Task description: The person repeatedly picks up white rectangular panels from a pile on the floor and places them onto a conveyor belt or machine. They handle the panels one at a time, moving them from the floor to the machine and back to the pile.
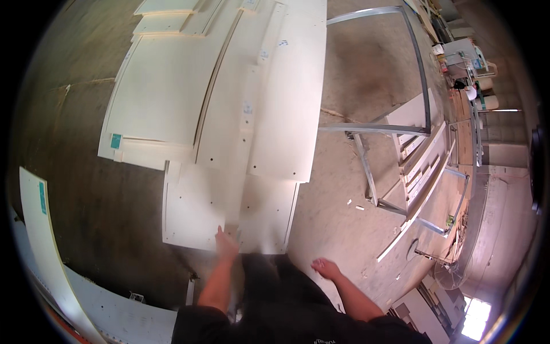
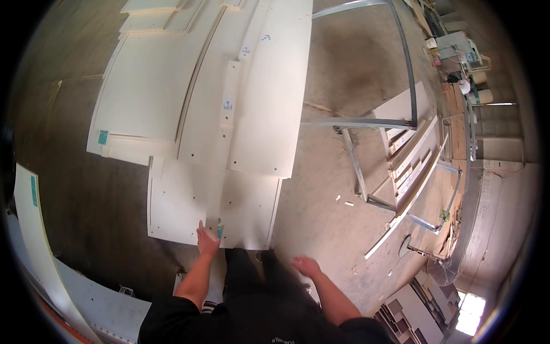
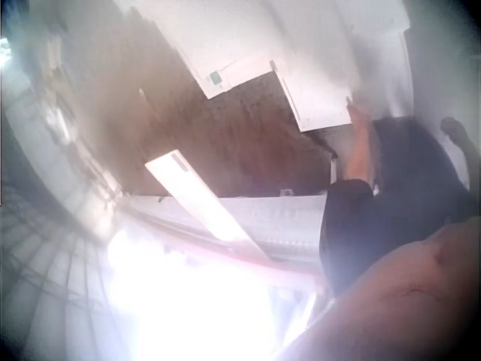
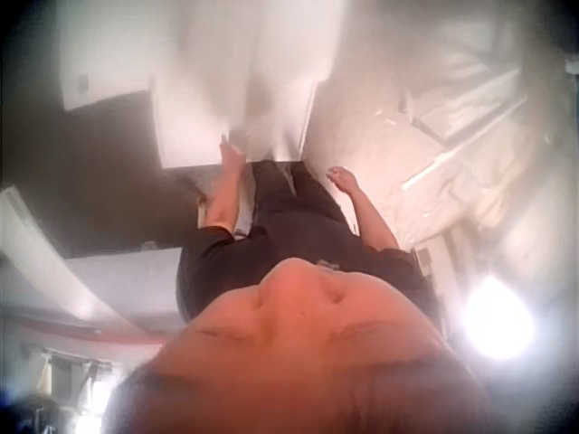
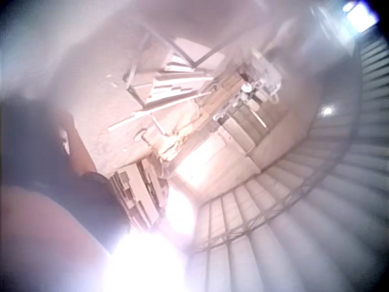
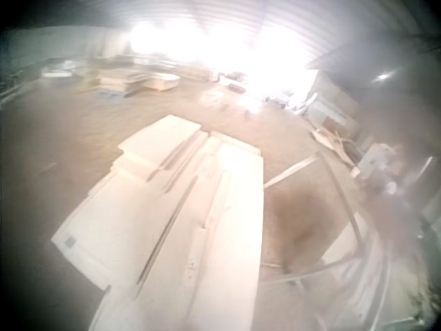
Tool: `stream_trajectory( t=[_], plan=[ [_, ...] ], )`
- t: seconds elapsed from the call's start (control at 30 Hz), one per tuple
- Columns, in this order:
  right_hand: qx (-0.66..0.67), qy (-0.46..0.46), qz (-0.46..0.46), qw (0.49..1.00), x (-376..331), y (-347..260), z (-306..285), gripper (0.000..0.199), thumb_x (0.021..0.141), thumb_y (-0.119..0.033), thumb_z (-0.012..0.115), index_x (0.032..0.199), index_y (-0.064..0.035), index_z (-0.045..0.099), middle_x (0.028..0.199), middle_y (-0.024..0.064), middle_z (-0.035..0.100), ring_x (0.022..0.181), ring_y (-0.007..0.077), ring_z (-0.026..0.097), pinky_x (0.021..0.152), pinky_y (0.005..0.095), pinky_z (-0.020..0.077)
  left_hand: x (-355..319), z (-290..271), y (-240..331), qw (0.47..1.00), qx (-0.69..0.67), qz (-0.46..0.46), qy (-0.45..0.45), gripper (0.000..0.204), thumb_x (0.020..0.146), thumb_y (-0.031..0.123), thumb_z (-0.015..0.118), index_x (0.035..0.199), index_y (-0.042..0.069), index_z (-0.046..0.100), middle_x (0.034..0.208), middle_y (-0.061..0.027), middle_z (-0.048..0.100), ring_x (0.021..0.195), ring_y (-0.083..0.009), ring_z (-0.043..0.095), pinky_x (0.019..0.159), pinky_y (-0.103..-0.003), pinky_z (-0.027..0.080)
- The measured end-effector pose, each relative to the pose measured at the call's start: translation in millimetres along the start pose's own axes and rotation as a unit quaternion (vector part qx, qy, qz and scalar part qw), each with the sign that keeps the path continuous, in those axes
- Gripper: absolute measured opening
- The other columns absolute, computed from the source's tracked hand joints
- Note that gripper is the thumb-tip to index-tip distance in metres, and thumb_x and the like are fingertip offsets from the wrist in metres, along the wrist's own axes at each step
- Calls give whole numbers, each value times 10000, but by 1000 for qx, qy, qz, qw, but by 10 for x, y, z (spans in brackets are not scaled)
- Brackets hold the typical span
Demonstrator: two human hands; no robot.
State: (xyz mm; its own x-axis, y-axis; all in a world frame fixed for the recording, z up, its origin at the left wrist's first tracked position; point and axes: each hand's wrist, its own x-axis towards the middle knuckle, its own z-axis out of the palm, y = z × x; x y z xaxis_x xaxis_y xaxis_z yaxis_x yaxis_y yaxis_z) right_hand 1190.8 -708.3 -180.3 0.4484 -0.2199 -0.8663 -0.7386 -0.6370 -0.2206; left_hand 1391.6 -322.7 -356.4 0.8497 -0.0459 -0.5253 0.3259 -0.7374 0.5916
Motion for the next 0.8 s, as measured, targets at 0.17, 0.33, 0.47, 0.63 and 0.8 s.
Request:
stream_trajectory(
  t=[0.17, 0.33, 0.47, 0.63, 0.8],
  plan=[
    [-38, 92, -80, 992, 1352, -1716, -538, 809, 863, -636, 663, 1392, -39, 526, 1363, 183, 620, 1220, 354, 620, 1022, 444, 490, -1171, -361, -435, 998, 14, -24, -52, 959, 670, 288, 863, 1474, 53, 397, 1367, -213, 550, 1262, -400, 543, 1007, -476, 487],
    [154, 226, -50, 961, 2097, -3418, -640, 1183, 723, -589, 820, 1532, 50, 240, 1343, 215, 624, 1195, 318, 645, 993, 393, 511, -2439, -638, -697, 995, 91, -33, -16, 803, 680, 286, 833, 1381, 92, 494, 1224, -194, 616, 1143, -392, 606, 954, -492, 503],
    [141, 183, 7, 973, 1784, -4026, -542, 1161, 667, -561, 829, 1470, 80, 288, 1234, 203, 668, 1102, 326, 683, 953, 403, 527, -3155, -1000, -172, 994, 42, -103, 2, 700, 672, 278, 804, 1293, 93, 539, 1182, -196, 621, 1109, -404, 611, 907, -514, 509],
    [174, 152, -27, 973, 1255, -3876, -642, 830, 721, -455, 767, 1303, 36, 438, 1129, 192, 697, 1052, 322, 693, 923, 416, 538, -3491, -1195, 398, 980, 57, -192, 15, 621, 646, 286, 826, 1204, 124, 608, 1024, -142, 700, 937, -399, 692, 779, -508, 554],
    [253, 209, -119, 937, 348, -3654, -1202, 672, 746, -428, 739, 1228, -16, 515, 1096, 184, 704, 1015, 335, 694, 890, 435, 535, -3792, -867, 165, 991, 42, -50, 119, 647, 630, 216, 858, 1221, 83, 628, 953, -145, 716, 879, -325, 715, 742, -428, 564]
  ],
)
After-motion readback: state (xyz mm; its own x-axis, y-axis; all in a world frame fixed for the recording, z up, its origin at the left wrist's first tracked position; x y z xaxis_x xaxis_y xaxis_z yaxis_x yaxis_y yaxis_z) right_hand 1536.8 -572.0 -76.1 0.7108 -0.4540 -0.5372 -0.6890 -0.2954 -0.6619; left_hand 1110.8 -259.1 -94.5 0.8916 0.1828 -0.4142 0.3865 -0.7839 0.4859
